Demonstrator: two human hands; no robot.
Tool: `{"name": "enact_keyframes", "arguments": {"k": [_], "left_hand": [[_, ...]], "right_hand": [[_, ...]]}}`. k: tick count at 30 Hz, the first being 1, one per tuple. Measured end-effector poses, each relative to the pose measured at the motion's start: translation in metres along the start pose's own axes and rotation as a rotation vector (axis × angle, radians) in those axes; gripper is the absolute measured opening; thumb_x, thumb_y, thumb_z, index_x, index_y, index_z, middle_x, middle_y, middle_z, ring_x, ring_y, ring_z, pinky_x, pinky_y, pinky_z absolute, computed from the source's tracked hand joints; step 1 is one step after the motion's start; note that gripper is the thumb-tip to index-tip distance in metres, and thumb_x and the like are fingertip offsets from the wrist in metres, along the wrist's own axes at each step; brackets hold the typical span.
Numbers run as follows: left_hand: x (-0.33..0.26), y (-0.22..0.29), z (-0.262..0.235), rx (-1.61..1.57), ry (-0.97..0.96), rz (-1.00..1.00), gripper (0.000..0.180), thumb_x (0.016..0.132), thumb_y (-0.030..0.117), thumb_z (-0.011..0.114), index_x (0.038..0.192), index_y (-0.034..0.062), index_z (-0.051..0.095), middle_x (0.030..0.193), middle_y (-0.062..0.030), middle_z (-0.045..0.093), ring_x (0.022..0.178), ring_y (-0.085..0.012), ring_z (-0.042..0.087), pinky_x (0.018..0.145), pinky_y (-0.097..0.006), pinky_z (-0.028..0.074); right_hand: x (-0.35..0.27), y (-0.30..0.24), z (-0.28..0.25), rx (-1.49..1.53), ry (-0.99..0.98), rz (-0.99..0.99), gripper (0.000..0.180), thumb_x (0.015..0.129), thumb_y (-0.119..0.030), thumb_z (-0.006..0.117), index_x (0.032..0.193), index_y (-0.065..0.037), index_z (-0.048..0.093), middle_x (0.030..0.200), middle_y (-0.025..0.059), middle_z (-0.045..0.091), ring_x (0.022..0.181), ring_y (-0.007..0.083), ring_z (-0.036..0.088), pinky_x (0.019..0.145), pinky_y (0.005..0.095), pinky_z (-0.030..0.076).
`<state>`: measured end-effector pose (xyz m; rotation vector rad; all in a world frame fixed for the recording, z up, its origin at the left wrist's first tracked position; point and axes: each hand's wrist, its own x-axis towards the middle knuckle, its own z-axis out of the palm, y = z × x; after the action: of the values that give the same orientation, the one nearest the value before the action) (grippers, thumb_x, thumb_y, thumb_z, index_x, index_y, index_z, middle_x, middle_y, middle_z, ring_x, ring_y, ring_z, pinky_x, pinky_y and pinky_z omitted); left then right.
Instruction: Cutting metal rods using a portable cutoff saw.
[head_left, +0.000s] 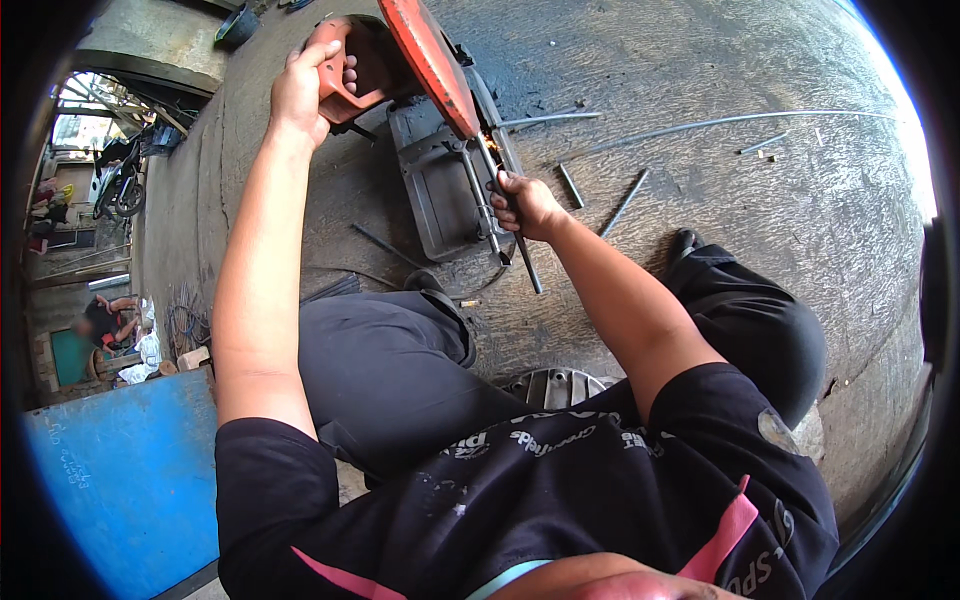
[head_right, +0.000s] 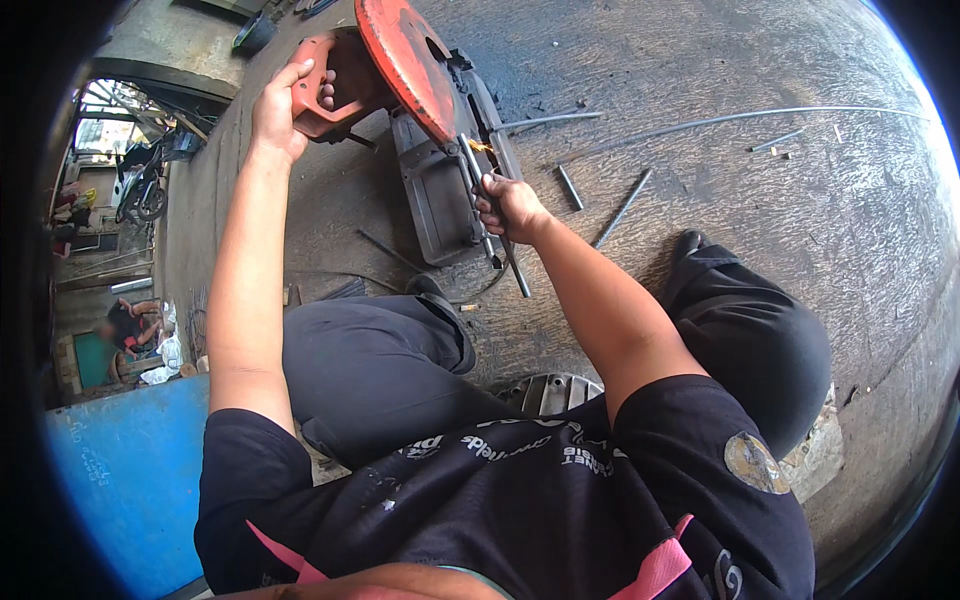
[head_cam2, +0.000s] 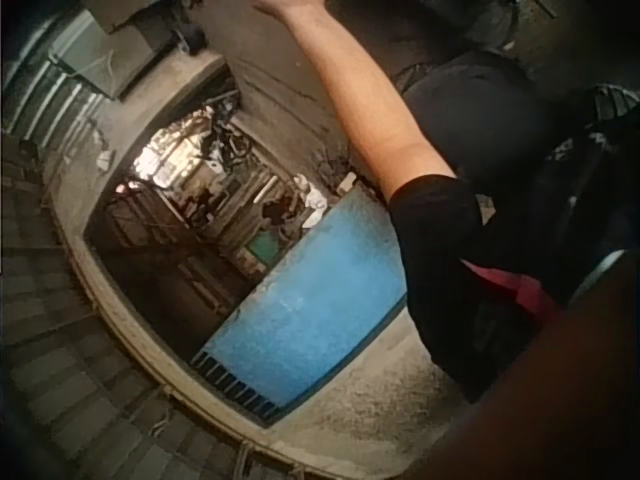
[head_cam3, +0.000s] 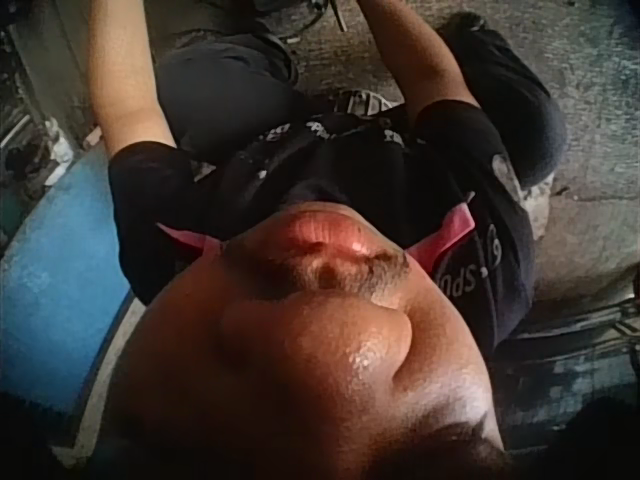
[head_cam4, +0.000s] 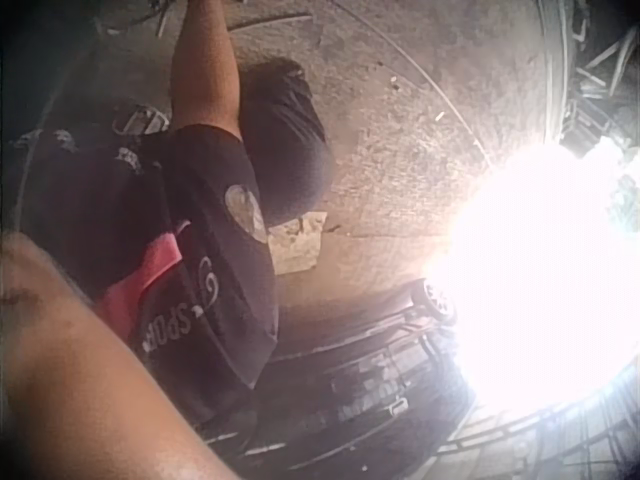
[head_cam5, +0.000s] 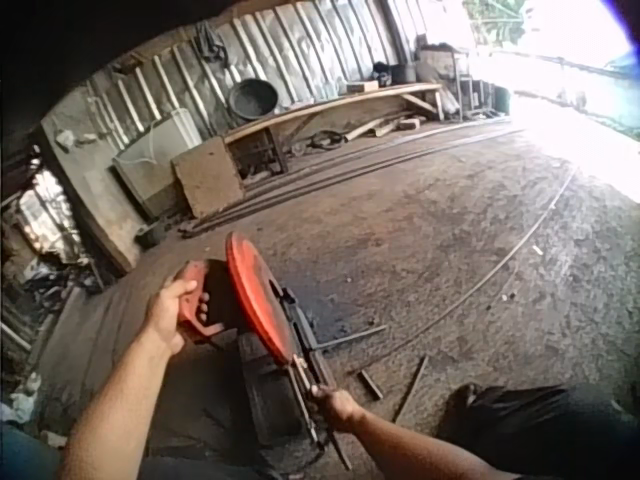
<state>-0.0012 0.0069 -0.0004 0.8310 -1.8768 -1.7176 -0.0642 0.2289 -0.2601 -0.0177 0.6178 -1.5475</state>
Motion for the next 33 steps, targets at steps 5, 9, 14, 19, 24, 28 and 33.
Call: {"name": "enact_keyframes", "arguments": {"k": [5,9,14,19,24,28,33], "left_hand": [[0.001,0.000,0.001,-0.015,-0.019,0.006,0.037,0.085,0.020,0.058,0.115,-0.0005,0.049,0.086,-0.0081,0.060,0.072,-0.0152,0.059,0.066,-0.030,0.052],[0.000,0.000,-0.001,0.005,-0.019,0.001,0.039,0.085,0.023,0.058,0.117,0.0013,0.050,0.091,-0.0090,0.061,0.078,-0.0155,0.058,0.069,-0.029,0.050],[-0.001,0.000,-0.001,0.012,-0.013,-0.001,0.037,0.085,0.023,0.058,0.115,0.0017,0.051,0.091,-0.0087,0.061,0.078,-0.0154,0.058,0.069,-0.029,0.051],[0.000,0.001,0.001,0.017,-0.020,-0.006,0.036,0.085,0.023,0.058,0.114,0.0020,0.052,0.091,-0.0085,0.061,0.078,-0.0152,0.058,0.068,-0.029,0.051],[-0.002,0.000,0.002,0.036,0.014,0.001,0.036,0.085,0.023,0.058,0.114,0.0026,0.052,0.091,-0.0079,0.061,0.077,-0.0145,0.058,0.067,-0.029,0.052],[-0.003,0.000,-0.002,0.033,0.015,0.001,0.036,0.085,0.023,0.058,0.114,0.0021,0.053,0.091,-0.0079,0.061,0.077,-0.0142,0.058,0.067,-0.029,0.052],[0.001,-0.003,0.004,0.022,-0.010,0.005,0.037,0.085,0.023,0.057,0.114,0.0006,0.053,0.091,-0.0084,0.061,0.077,-0.0151,0.058,0.068,-0.029,0.051]], "right_hand": [[0.003,0.002,-0.010,0.047,-0.040,0.038,0.023,0.099,-0.032,0.039,0.092,-0.011,0.046,0.064,0.0013,0.041,0.049,0.0118,0.035,0.042,0.0251,0.027],[0.002,0.004,-0.001,-0.012,0.033,-0.023,0.022,0.099,-0.029,0.042,0.087,-0.010,0.043,0.065,0.0014,0.041,0.049,0.0118,0.036,0.041,0.0256,0.028],[0.013,0.011,-0.010,-0.233,0.179,-0.169,0.020,0.095,-0.022,0.052,0.083,-0.010,0.042,0.064,0.0017,0.045,0.051,0.0120,0.042,0.041,0.0282,0.036],[0.027,0.017,-0.019,-0.499,0.350,-0.285,0.019,0.091,-0.019,0.061,0.084,-0.006,0.049,0.067,0.0044,0.054,0.058,0.0142,0.051,0.049,0.0318,0.044],[0.033,0.025,-0.019,-0.896,0.656,-0.485,0.026,0.083,-0.020,0.070,0.089,0.000,0.055,0.079,0.0120,0.064,0.077,0.0255,0.061,0.073,0.0378,0.047],[0.027,0.020,-0.015,-1.034,0.730,-0.515,0.025,0.081,-0.019,0.070,0.090,-0.001,0.055,0.083,0.0161,0.065,0.080,0.0321,0.062,0.074,0.0404,0.047],[0.028,-0.030,-0.055,-1.270,0.713,-0.475,0.020,0.082,-0.023,0.068,0.091,-0.008,0.059,0.089,0.0144,0.067,0.089,0.0342,0.063,0.076,0.0429,0.046]]}}
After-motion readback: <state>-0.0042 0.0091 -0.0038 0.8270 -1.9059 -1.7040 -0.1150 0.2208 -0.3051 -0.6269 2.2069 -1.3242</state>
